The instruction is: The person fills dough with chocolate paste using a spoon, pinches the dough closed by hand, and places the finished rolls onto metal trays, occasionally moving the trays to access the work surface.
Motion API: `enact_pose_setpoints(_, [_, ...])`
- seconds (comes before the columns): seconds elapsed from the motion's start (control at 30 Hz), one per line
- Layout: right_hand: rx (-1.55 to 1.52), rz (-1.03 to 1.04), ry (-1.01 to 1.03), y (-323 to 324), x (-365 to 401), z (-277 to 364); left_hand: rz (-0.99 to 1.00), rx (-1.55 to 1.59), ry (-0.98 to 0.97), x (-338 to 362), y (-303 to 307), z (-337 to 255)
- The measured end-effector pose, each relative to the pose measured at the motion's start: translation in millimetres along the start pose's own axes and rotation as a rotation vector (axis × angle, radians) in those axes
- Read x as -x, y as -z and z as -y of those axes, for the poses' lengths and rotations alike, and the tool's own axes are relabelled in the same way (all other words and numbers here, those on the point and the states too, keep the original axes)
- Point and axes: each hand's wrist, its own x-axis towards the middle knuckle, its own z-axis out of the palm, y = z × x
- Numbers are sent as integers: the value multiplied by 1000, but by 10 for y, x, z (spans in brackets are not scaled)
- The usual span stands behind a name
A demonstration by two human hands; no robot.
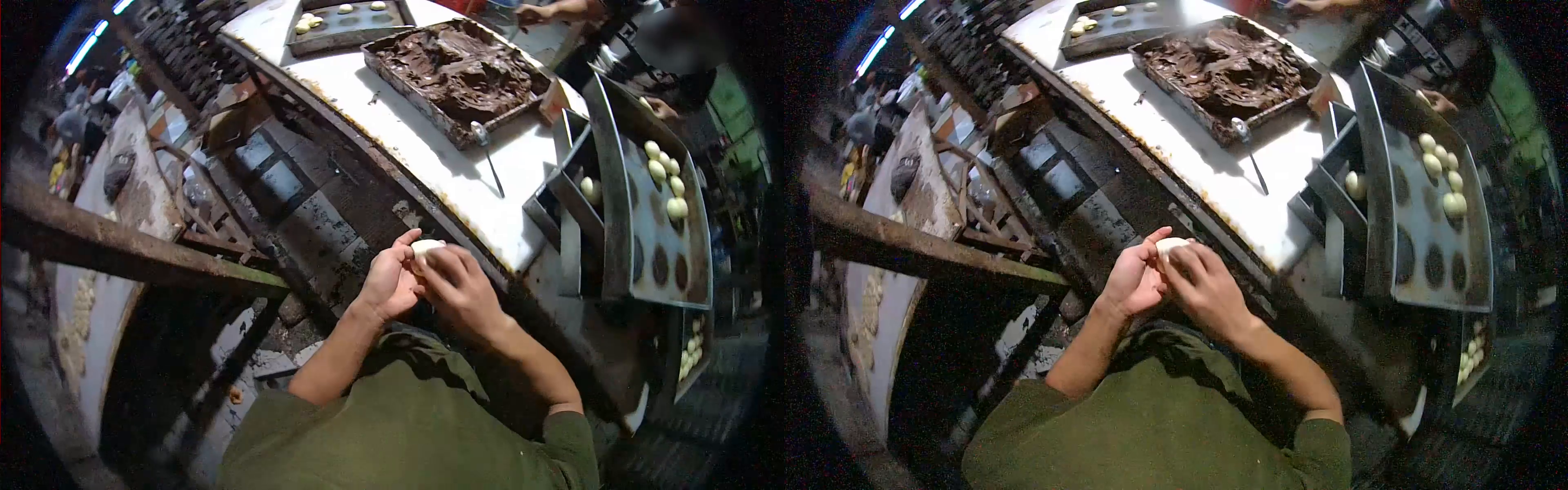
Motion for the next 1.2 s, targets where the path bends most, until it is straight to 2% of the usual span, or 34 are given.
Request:
enact_pose_setpoints(0.07, [69,-39,-15,95,155,178,-492,-30,-35,50,-541,168])
enact_pose_setpoints(0.13, [132,38,-84,311,293,241,-424,-30,106,184,-600,282])
enact_pose_setpoints(0.2, [0,103,-278,565,398,270,-120,-608,182,282,-613,390])
enact_pose_setpoints(0.23, [-206,169,-388,734,430,278,-134,-771,226,278,-610,481])
enact_pose_setpoints(0.27, [-419,224,-492,897,466,290,-114,-780,256,237,-518,591])
enact_pose_setpoints(0.3, [-408,200,-517,971,582,245,29,-854,286,167,-384,709])
enact_pose_setpoints(0.33, [-555,276,-591,1033,734,180,175,-923,315,112,-300,829])
enact_pose_setpoints(0.37, [-706,347,-658,1080,894,137,155,-953,358,77,-351,966])
enact_pose_setpoints(0.4, [-697,313,-678,1088,1081,127,178,-969,385,34,-413,1096])
enact_pose_setpoints(0.47, [-923,-77,-1080,1077,1534,138,55,-731,372,-78,-538,1412])
enact_pose_setpoints(0.5, [-682,-280,-842,1103,1750,196,-32,-731,277,-193,-484,1662])
enact_pose_setpoints(0.53, [-629,-364,-873,1133,1946,274,-10,-745,304,-294,-454,1923])
enact_pose_setpoints(0.6, [-142,-317,-836,1255,2302,416,-17,-531,236,-472,-523,2496])
enact_pose_setpoints(0.63, [166,-220,-826,1253,2573,428,49,-638,178,-609,-460,2800])
enact_pose_setpoints(0.67, [233,-290,-832,1288,2822,439,28,-580,225,-677,-568,3100])
enact_pose_setpoints(0.73, [460,-295,-856,1443,3292,410,-39,-532,479,-942,-420,3686])
enact_pose_setpoints(0.8, [375,-304,-948,1725,3762,317,-34,-958,590,-1156,-550,4222])
enact_pose_setpoints(0.83, [284,-380,-966,1797,4068,198,224,-1256,306,-1339,-531,4505])
enact_pose_setpoints(0.87, [183,-476,-1151,1847,4341,85,488,-1514,-17,-1571,-403,4791])
enact_pose_setpoints(0.9, [30,-414,-1346,2028,4560,-72,774,-1712,-449,-1804,-104,5054])
enact_pose_setpoints(0.93, [57,-436,-1497,1934,5012,-365,776,-1716,-443,-2009,193,5287])
enact_pose_setpoints(0.97, [366,-607,-1377,1930,5221,-594,910,-2041,-203,-2176,475,5479])
enact_pose_setpoints(1.0, [63,-819,-1558,1629,5763,-933,1026,-2344,86,-2225,624,5582])
enact_pose_setpoints(1.03, [52,-801,-1555,1629,5792,-989,932,-2345,-226,-2025,138,5353])
enact_pose_setpoints(1.07, [91,-621,-1493,1630,5711,-1132,910,-2352,-242,-1905,-211,5175])
enact_pose_setpoints(1.13, [152,-270,-1362,1463,5400,-1280,835,-2046,-327,-1588,-523,4813])
enact_pose_setpoints(1.2, [-279,-103,-1419,1082,4943,-1175,637,-2064,-103,-1348,-424,4331])
